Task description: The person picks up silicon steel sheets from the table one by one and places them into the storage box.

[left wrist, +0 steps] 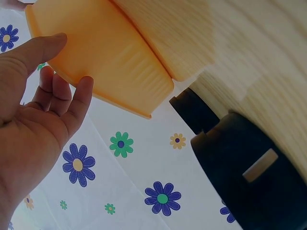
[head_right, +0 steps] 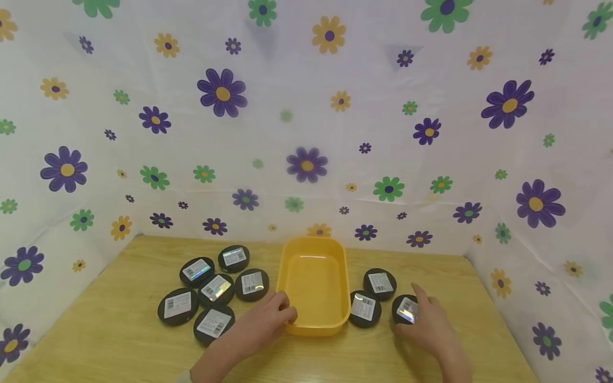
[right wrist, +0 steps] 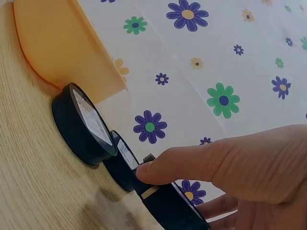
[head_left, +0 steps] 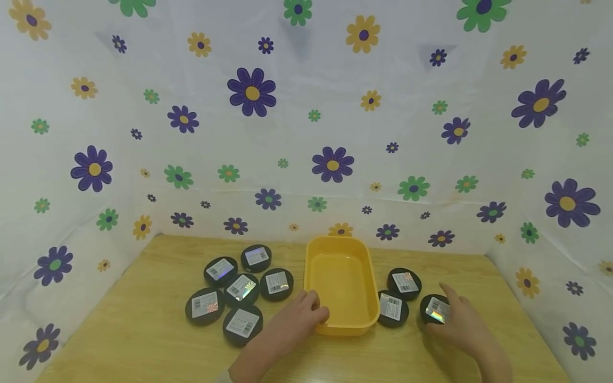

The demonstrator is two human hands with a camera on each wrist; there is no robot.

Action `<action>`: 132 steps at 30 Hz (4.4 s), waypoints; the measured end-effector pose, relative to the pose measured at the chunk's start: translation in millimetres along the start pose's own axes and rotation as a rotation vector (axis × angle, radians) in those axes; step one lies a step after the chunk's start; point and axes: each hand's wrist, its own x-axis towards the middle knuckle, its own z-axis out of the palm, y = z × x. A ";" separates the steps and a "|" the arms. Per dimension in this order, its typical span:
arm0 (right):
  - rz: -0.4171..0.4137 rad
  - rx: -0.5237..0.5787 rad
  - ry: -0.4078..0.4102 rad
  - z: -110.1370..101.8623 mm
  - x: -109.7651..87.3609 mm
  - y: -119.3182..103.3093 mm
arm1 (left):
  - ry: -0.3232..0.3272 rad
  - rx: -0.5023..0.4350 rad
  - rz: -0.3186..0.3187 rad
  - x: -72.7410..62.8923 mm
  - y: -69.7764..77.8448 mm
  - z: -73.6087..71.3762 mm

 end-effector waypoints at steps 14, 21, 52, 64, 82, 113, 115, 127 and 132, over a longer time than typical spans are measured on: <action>-0.012 0.016 0.029 4.4 -2.1 -5.3 | -0.011 -0.029 -0.005 -2.0 2.0 1.1; -0.010 0.007 0.012 8.8 -5.8 -7.1 | -0.025 -0.024 -0.012 -4.6 2.8 1.9; -0.009 0.069 0.068 2.9 -12.0 -24.8 | -0.001 -0.007 0.009 0.1 -0.5 1.2; -0.091 0.062 0.154 -4.6 -17.7 -45.1 | -0.042 -0.019 -0.017 1.5 1.2 -1.7; -0.103 0.095 0.132 -2.8 -17.6 -66.9 | -0.036 -0.009 -0.022 0.5 -0.6 -1.4; -0.174 0.113 0.148 13.9 -9.4 -102.6 | -0.043 -0.006 -0.024 -0.3 -0.8 0.0; -0.188 0.113 0.152 15.3 -7.4 -106.1 | -0.043 -0.001 -0.029 -0.4 -0.8 -0.2; -0.191 0.125 0.145 26.1 -1.3 -115.8 | -0.037 0.003 -0.015 0.6 0.8 -1.1; -0.208 0.142 0.137 29.8 2.1 -121.1 | -0.044 0.004 -0.027 1.1 1.1 -1.2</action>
